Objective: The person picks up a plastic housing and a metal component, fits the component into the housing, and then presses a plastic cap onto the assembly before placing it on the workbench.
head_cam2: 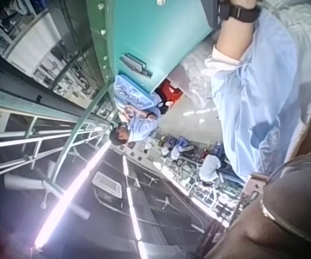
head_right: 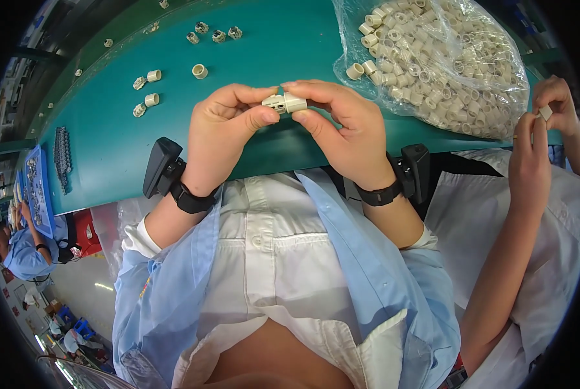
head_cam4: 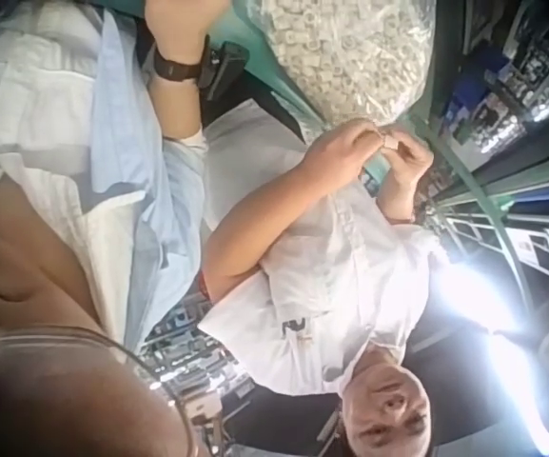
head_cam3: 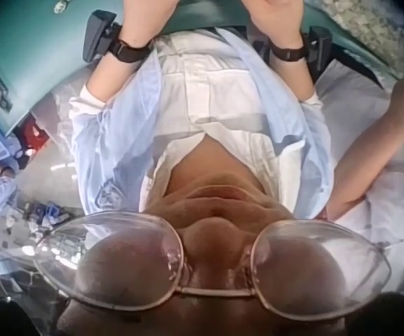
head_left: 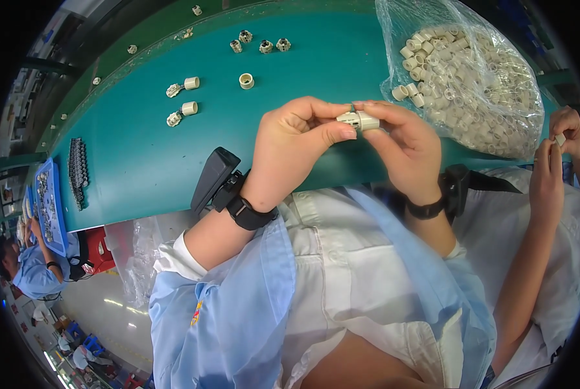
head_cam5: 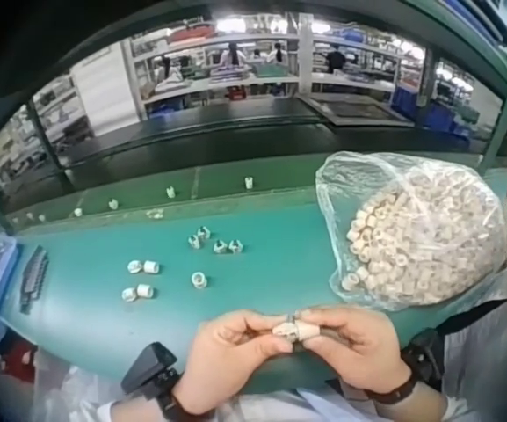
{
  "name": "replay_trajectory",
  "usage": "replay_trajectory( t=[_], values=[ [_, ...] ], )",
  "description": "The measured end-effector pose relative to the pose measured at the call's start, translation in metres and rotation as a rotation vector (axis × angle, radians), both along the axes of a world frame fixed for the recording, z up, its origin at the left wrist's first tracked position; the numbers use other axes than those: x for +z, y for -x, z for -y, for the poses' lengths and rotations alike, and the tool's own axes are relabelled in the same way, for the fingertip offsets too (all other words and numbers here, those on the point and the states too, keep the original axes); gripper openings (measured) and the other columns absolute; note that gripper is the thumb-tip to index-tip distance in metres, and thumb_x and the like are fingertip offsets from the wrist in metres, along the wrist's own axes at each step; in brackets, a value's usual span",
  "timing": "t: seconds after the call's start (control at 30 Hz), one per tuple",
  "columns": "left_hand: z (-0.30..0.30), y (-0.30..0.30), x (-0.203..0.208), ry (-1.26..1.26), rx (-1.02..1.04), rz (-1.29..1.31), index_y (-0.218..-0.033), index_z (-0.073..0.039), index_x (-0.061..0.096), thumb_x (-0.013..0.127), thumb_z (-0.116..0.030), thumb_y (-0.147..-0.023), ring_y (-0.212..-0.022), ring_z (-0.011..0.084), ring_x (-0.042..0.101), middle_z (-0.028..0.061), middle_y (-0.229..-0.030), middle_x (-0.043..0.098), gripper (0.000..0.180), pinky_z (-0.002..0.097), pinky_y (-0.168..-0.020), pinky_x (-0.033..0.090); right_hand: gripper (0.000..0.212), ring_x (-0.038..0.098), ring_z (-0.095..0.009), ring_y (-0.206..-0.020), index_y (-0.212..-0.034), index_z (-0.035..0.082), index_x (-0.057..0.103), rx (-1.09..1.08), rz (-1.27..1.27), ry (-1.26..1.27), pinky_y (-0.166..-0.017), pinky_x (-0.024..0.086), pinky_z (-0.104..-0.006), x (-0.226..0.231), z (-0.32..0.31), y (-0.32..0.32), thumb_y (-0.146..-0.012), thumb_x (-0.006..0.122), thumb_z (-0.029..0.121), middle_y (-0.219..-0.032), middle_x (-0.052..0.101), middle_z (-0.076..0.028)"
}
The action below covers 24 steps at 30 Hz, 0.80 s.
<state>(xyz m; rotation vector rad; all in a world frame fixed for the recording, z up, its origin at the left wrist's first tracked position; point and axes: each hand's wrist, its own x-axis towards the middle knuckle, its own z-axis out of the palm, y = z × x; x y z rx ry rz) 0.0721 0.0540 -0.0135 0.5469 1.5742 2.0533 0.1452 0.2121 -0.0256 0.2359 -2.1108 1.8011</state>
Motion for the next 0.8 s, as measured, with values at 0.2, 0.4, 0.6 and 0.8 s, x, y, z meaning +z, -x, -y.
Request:
replay_trajectory(
  t=[0.2, 0.4, 0.6, 0.8],
  values=[
    [0.003, 0.004, 0.001, -0.159, -0.068, 0.205, -0.093, 0.004, 0.056, 0.061, -0.004, -0.077, -0.078, 0.0102, 0.057, 0.0087, -0.088, 0.062, 0.018, 0.0199, -0.071, 0.047, 0.031, 0.053, -0.018, -0.096, -0.107, -0.004, 0.050, 0.115, 0.134, 0.406, -0.083, 0.042, -0.0283, -0.001, 0.004, 0.007, -0.076, 0.054, -0.007, -0.104, 0.054, -0.011],
    [0.006, 0.005, -0.003, -0.238, -0.129, 0.332, -0.093, 0.001, 0.054, 0.060, -0.007, -0.079, -0.079, 0.0095, 0.056, 0.0076, -0.088, 0.061, 0.017, 0.0203, -0.072, 0.045, 0.028, 0.054, -0.013, -0.088, -0.104, -0.002, 0.053, 0.091, 0.097, 0.351, -0.075, 0.044, -0.0230, 0.007, 0.013, 0.011, -0.076, 0.057, -0.004, -0.097, 0.055, -0.006],
    [0.013, 0.007, -0.006, -0.272, -0.151, 0.352, -0.091, 0.000, 0.052, 0.059, -0.010, -0.080, -0.073, 0.0083, 0.054, 0.0059, -0.084, 0.060, 0.016, 0.0194, -0.066, 0.043, 0.024, 0.055, -0.012, -0.081, -0.097, -0.001, 0.056, 0.052, 0.018, 0.023, -0.070, 0.044, -0.0231, 0.012, 0.014, 0.017, -0.073, 0.060, 0.000, -0.091, 0.056, -0.006],
    [0.024, 0.008, -0.008, -0.303, -0.140, 0.378, -0.091, -0.001, 0.052, 0.059, -0.012, -0.081, -0.072, 0.0079, 0.053, 0.0053, -0.083, 0.060, 0.016, 0.0188, -0.064, 0.042, 0.021, 0.055, -0.011, -0.074, -0.089, 0.000, 0.057, 0.022, -0.037, -0.202, -0.065, 0.044, -0.0229, 0.017, 0.023, 0.027, -0.069, 0.064, 0.004, -0.084, 0.058, -0.005]
  ],
)
